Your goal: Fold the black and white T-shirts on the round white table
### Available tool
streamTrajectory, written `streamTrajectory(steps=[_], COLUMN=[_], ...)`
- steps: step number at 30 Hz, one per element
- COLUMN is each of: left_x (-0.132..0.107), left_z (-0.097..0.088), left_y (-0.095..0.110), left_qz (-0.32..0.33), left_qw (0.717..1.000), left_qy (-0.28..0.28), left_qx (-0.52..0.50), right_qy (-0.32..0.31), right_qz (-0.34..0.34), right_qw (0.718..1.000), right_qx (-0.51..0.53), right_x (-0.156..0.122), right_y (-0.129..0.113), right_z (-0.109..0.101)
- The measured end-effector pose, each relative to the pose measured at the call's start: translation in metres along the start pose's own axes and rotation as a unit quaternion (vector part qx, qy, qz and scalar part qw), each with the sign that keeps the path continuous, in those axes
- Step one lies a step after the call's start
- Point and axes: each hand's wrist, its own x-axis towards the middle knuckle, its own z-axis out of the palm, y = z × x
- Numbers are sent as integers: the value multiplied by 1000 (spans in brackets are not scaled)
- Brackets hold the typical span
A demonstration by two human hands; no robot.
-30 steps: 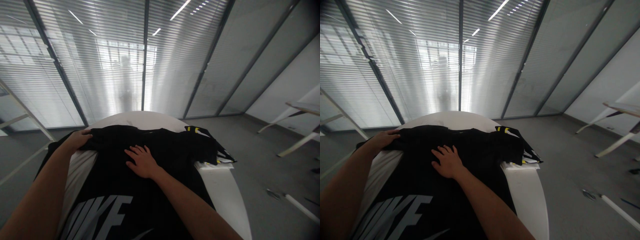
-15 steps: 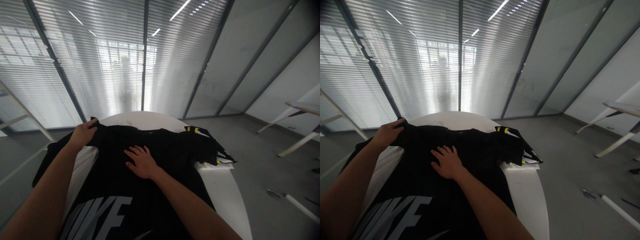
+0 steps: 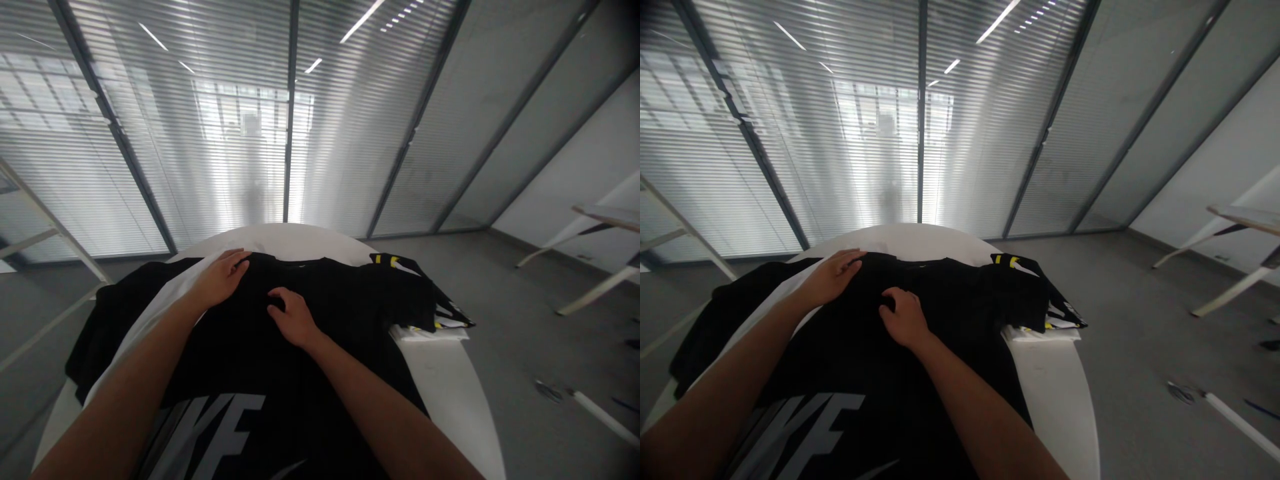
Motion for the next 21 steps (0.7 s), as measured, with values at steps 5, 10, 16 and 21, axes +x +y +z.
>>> streamTrajectory(steps=[5, 10, 16, 21], left_x=[-5, -15, -15, -14], left_z=[29, 45, 37, 32], left_y=[-34, -41, -37, -22], left_qz=[24, 6, -22, -12], left_qw=[993, 972, 964, 965], left_qy=[-43, -133, -136, -100], left_qx=[106, 191, 226, 242], right_qy=[-41, -68, -37, -28], right_qz=[-61, -84, -120, -149], right_qw=[993, 984, 983, 982], right_qx=[-88, -140, -133, -111], right_x=[-7, -11, -12, -12], right_y=[-8, -9, -10, -9], right_z=[-1, -1, -1, -1])
